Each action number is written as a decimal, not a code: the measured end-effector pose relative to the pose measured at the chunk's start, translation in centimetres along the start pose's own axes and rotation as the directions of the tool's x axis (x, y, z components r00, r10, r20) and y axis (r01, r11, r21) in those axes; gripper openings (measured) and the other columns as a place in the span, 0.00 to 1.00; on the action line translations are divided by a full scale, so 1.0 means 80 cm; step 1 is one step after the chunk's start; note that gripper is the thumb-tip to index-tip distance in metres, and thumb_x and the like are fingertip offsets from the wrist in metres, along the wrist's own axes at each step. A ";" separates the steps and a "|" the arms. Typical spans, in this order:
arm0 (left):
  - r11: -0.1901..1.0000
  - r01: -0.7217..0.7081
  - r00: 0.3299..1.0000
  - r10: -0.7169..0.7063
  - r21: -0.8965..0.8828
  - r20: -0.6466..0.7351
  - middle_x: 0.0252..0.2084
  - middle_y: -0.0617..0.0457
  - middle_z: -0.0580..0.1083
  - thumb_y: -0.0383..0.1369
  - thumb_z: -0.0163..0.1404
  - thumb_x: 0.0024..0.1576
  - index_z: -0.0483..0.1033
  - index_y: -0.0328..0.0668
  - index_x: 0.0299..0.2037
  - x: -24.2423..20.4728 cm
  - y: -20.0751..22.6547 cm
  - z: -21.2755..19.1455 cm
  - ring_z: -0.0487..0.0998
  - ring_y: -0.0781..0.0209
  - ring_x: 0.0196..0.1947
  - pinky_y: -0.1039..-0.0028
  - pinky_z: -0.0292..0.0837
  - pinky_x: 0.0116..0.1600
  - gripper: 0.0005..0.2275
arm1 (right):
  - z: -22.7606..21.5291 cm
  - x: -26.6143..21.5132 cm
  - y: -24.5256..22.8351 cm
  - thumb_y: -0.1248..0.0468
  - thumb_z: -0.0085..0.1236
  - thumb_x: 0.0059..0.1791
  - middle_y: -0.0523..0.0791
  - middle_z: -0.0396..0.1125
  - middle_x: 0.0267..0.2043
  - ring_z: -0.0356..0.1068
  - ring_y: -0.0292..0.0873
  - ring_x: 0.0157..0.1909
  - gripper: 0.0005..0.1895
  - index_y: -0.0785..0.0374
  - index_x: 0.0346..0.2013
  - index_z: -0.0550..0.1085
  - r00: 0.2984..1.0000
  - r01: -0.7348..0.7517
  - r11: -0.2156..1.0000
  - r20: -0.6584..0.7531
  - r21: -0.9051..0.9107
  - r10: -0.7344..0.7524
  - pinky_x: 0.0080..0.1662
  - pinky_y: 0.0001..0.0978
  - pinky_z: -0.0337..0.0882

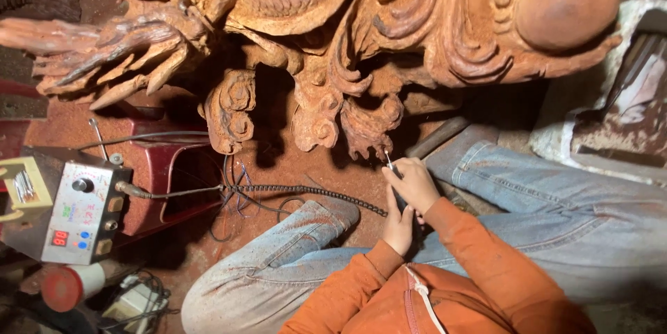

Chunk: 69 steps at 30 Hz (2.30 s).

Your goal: Carving intricate details into a large wooden sculpture using a rotary tool.

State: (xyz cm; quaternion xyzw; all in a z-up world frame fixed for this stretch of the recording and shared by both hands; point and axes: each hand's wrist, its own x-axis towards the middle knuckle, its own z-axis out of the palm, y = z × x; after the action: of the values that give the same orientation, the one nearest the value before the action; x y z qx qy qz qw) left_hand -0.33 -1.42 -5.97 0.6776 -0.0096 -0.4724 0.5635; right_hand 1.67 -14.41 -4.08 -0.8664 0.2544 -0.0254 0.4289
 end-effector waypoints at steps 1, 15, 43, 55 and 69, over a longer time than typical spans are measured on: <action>0.989 0.017 1.000 -0.015 0.148 -0.009 0.46 0.43 0.77 0.34 0.36 0.68 0.25 0.47 0.76 0.008 -0.019 -0.002 0.83 0.58 0.40 0.63 0.87 0.45 0.32 | -0.002 -0.005 -0.004 0.48 0.57 0.53 0.41 0.76 0.41 0.70 0.48 0.49 0.20 0.56 0.23 0.79 0.999 0.032 0.999 -0.026 -0.022 -0.032 0.55 0.36 0.68; 0.942 -0.119 0.992 0.124 0.312 0.007 0.72 0.30 0.57 0.38 0.40 0.66 0.37 0.48 0.76 0.015 0.037 -0.004 0.62 0.36 0.70 0.51 0.57 0.73 0.31 | 0.000 0.008 0.004 0.61 0.62 0.51 0.54 0.72 0.52 0.72 0.57 0.55 0.13 0.70 0.31 0.77 0.935 0.268 0.963 -0.239 -0.002 -0.261 0.57 0.43 0.71; 0.949 -0.096 0.990 0.060 0.301 0.126 0.67 0.24 0.61 0.38 0.34 0.67 0.49 0.40 0.67 -0.003 0.080 -0.010 0.62 0.28 0.67 0.42 0.57 0.70 0.20 | -0.015 0.011 -0.012 0.59 0.61 0.53 0.50 0.74 0.50 0.74 0.57 0.49 0.16 0.68 0.26 0.76 0.947 0.206 0.978 -0.256 0.019 -0.195 0.52 0.46 0.72; 0.918 -0.046 0.995 0.008 0.394 0.098 0.63 0.27 0.66 0.43 0.34 0.67 0.50 0.49 0.65 -0.016 0.093 -0.017 0.68 0.31 0.64 0.45 0.62 0.68 0.19 | -0.014 0.008 -0.012 0.59 0.63 0.52 0.50 0.75 0.49 0.74 0.58 0.51 0.15 0.67 0.26 0.77 0.967 0.130 0.987 -0.231 0.097 -0.105 0.52 0.47 0.72; 0.908 -0.190 0.963 0.247 0.373 -0.110 0.47 0.30 0.73 0.43 0.32 0.68 0.56 0.46 0.60 -0.012 0.034 -0.013 0.77 0.29 0.50 0.45 0.74 0.53 0.16 | -0.004 0.014 -0.029 0.56 0.65 0.50 0.48 0.73 0.54 0.73 0.56 0.55 0.12 0.62 0.30 0.81 0.984 0.036 0.974 -0.177 0.224 0.004 0.57 0.46 0.69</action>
State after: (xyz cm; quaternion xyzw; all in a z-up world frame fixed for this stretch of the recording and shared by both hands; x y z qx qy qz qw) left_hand 1.22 -1.12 -3.32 0.7983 -0.1281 -0.3424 0.4786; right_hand 3.53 -14.01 -2.30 -0.8082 0.2797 -0.1344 0.5005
